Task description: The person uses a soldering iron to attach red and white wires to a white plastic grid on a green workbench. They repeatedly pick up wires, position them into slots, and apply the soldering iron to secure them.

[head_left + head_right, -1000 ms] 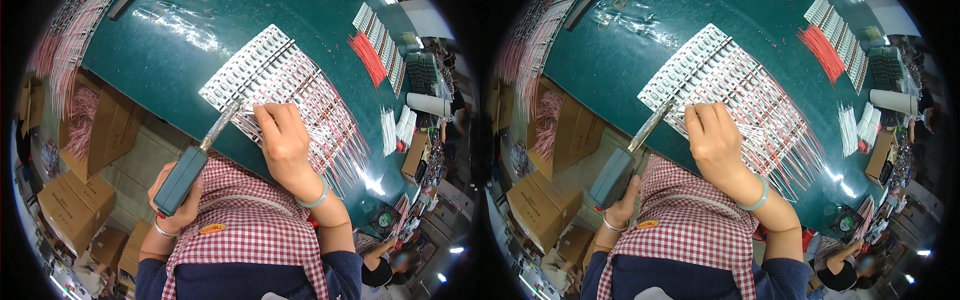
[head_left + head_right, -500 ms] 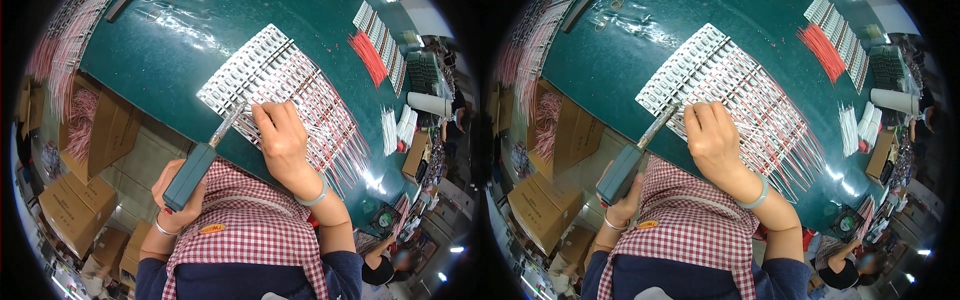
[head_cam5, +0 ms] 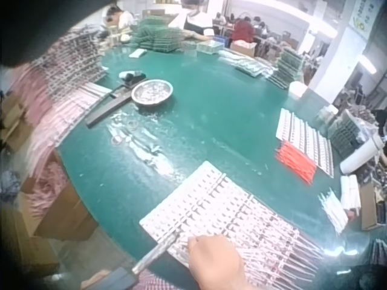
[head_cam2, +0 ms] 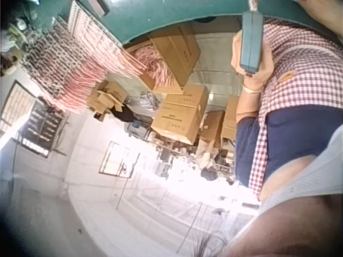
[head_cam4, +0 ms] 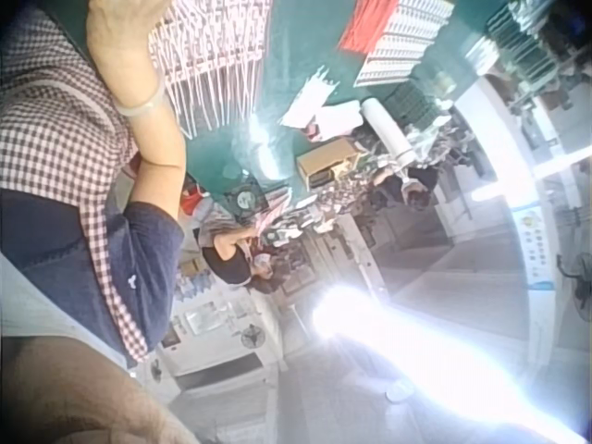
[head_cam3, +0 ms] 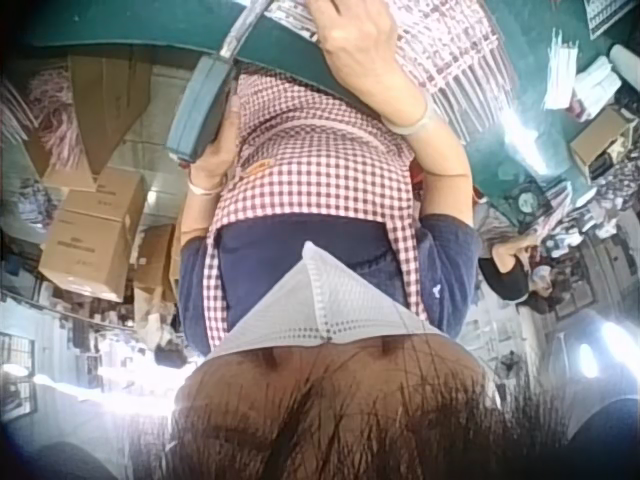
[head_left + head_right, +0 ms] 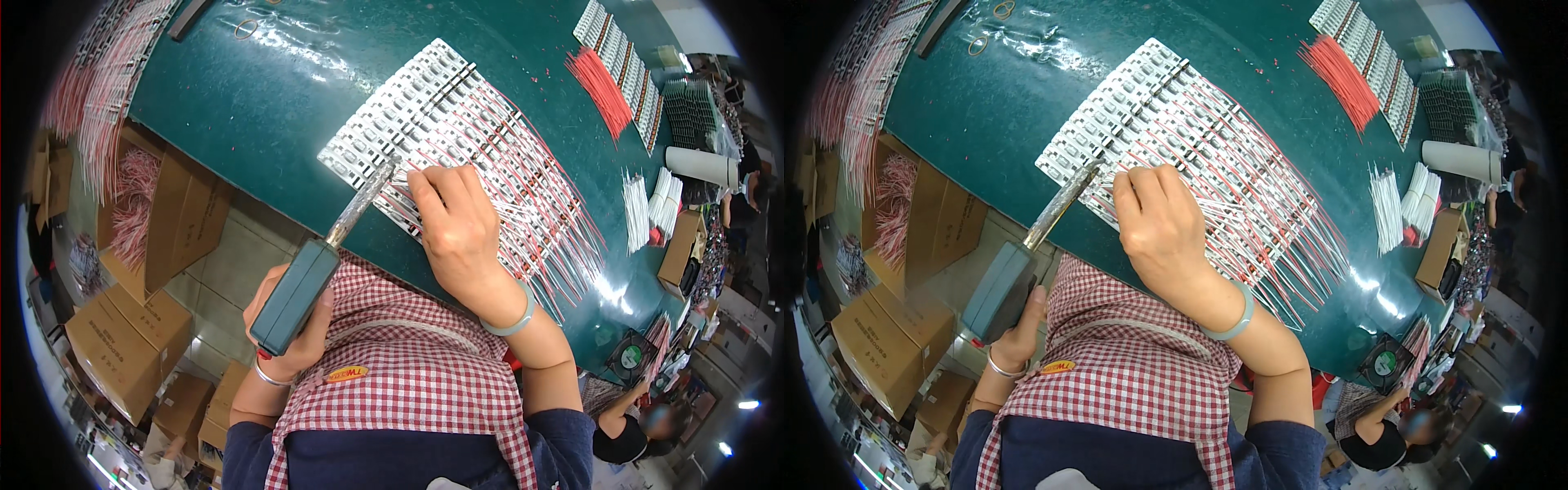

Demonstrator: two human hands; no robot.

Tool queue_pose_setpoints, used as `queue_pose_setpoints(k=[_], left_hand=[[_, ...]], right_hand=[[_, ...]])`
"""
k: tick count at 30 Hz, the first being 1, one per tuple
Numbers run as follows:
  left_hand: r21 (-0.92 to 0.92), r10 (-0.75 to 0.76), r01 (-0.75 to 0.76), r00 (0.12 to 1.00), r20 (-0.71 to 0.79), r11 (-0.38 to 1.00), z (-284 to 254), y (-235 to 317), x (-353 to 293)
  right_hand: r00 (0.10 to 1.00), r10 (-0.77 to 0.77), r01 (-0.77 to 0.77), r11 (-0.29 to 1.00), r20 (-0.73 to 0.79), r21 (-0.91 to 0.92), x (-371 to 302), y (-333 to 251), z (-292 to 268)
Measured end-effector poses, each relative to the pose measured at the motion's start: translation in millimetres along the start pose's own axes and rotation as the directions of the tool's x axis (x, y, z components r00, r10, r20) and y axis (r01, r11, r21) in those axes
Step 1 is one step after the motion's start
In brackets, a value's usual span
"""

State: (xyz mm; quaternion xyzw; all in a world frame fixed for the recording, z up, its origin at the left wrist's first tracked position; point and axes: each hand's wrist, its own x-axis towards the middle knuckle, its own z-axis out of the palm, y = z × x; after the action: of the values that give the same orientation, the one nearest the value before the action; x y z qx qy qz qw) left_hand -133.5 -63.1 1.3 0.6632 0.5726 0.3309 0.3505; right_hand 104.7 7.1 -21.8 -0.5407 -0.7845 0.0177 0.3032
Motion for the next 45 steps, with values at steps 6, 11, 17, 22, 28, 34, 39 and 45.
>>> queue_pose_setpoints(k=[6, 11, 17, 22, 28, 34, 39, 45], left_hand=[[0.0, 0.0, 0.0, 1.0, 0.009, 1.0, 1, -2, 2], [0.039, 0.064, -0.065, 0.998, 0.008, 0.997, 5, 4, 13], [0.041, 0.145, -0.145, 0.989, 0.003, 0.989, 8, 18, 30], [0.087, 0.197, -0.197, 0.98, 0.012, 0.977, 8, 18, 32], [0.06, 0.045, -0.048, 0.998, 0.042, 0.997, 6, -2, 9], [0.008, 0.0, 0.0, 0.999, 0.036, 1.0, 6, -2, 7], [-0.008, -0.016, 0.016, 0.999, 0.036, 1.0, 7, 1, 9], [0.005, 0.039, -0.039, 0.999, 0.017, 0.999, 11, 6, 20]], right_hand=[[0.997, 0.008, -0.007, 1.0, -0.08, 0.011, 3, 4, -6], [1.0, 0.02, -0.021, 1.0, -0.018, -0.004, 4, 11, -4], [1.0, 0.019, -0.019, 1.0, -0.004, -0.012, 4, 11, -2], [1.0, 0.012, -0.012, 1.0, 0.001, -0.02, 5, 11, -1], [1.0, 0.009, -0.009, 1.0, 0.009, -0.007, 6, 11, -3], [1.0, 0.02, -0.02, 1.0, 0.018, -0.009, 6, 9, -4], [0.999, 0.012, -0.012, 1.0, -0.039, 0.008, 9, 11, -11], [0.999, 0.025, -0.025, 1.0, -0.029, -0.014, 9, 21, -7]])
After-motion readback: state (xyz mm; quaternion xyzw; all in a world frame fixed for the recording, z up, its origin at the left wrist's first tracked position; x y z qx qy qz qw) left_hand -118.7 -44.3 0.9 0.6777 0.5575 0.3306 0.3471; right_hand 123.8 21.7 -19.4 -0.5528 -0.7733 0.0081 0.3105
